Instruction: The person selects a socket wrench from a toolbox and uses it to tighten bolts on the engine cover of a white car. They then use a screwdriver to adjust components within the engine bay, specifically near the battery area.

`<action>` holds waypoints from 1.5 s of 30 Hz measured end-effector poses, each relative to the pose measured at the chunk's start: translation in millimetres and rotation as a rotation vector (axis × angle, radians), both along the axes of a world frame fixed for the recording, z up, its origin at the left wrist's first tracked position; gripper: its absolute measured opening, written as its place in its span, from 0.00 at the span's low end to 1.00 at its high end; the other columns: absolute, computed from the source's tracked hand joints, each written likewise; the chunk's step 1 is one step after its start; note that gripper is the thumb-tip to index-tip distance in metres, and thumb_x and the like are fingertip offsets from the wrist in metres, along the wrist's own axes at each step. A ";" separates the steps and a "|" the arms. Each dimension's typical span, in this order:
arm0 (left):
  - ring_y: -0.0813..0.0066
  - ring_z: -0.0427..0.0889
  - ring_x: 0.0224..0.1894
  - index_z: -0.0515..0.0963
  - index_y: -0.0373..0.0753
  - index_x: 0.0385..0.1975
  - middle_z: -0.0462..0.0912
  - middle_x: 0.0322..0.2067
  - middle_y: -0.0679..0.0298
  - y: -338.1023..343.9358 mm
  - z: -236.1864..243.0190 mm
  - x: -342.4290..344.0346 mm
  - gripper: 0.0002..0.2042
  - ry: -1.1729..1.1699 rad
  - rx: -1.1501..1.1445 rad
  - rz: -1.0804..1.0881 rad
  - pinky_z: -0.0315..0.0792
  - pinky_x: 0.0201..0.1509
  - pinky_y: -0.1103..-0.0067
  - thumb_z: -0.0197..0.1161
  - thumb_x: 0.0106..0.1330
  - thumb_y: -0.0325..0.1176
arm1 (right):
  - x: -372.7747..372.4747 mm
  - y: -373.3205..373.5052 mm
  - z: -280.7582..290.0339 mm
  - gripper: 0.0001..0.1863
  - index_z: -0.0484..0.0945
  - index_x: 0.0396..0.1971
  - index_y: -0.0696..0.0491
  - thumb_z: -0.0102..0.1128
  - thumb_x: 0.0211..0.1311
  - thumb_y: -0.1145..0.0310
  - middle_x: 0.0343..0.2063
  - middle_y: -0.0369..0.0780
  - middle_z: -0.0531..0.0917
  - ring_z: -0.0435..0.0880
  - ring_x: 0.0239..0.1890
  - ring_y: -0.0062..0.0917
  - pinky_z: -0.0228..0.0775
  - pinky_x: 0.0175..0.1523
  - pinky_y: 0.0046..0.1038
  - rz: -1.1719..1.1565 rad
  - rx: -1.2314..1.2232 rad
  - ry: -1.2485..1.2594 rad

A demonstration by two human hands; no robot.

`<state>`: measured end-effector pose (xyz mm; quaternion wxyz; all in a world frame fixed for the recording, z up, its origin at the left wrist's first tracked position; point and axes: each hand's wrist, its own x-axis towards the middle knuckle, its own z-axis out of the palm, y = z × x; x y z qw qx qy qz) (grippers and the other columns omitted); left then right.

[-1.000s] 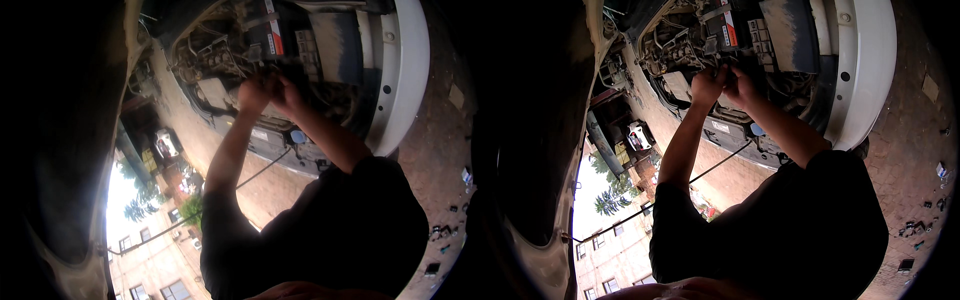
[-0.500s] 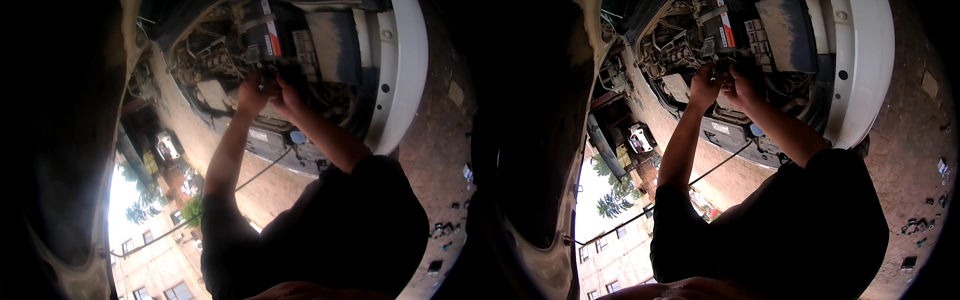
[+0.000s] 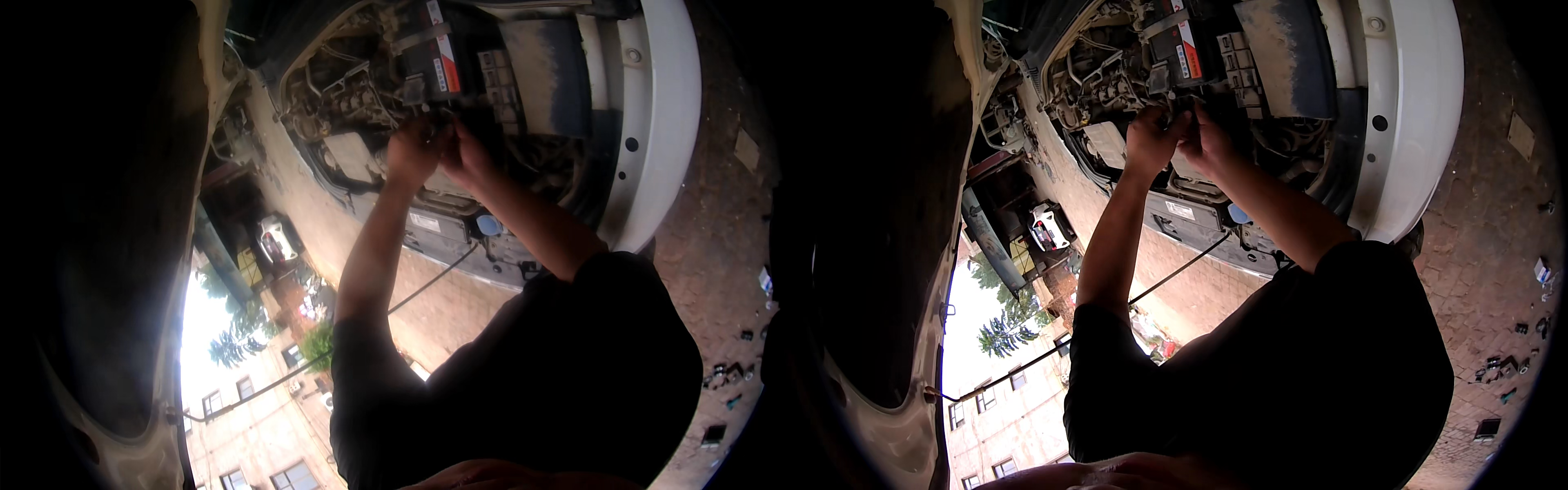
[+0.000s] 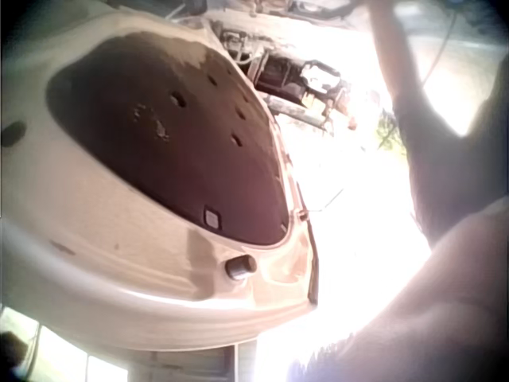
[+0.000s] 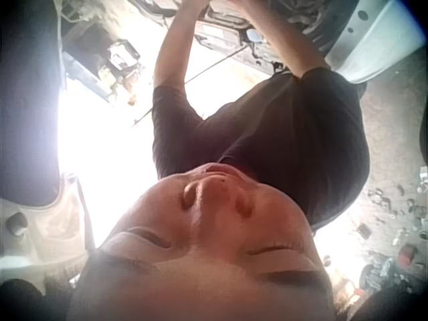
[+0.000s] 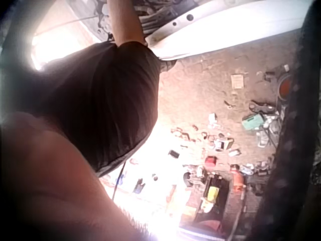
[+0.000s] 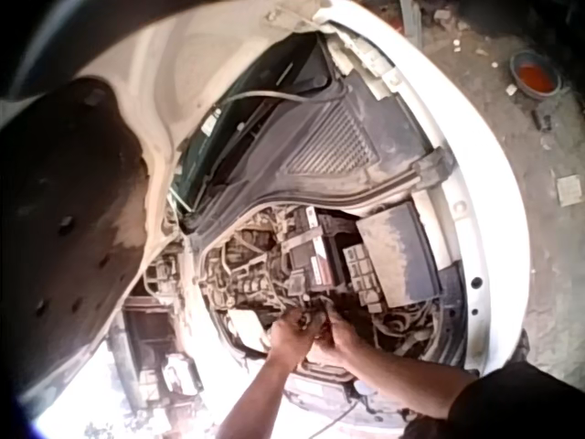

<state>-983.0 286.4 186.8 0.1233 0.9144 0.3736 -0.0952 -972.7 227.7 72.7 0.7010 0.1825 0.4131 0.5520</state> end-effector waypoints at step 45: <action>0.74 0.80 0.22 0.83 0.33 0.37 0.81 0.19 0.56 8.0 -1.7 -13.0 0.22 -0.091 -0.054 0.054 0.72 0.29 0.74 0.70 0.60 0.50 | -27.2 -42.2 17.0 0.06 0.73 0.32 0.56 0.61 0.61 0.72 0.24 0.40 0.79 0.78 0.25 0.27 0.70 0.32 0.31 0.129 -0.735 -1.740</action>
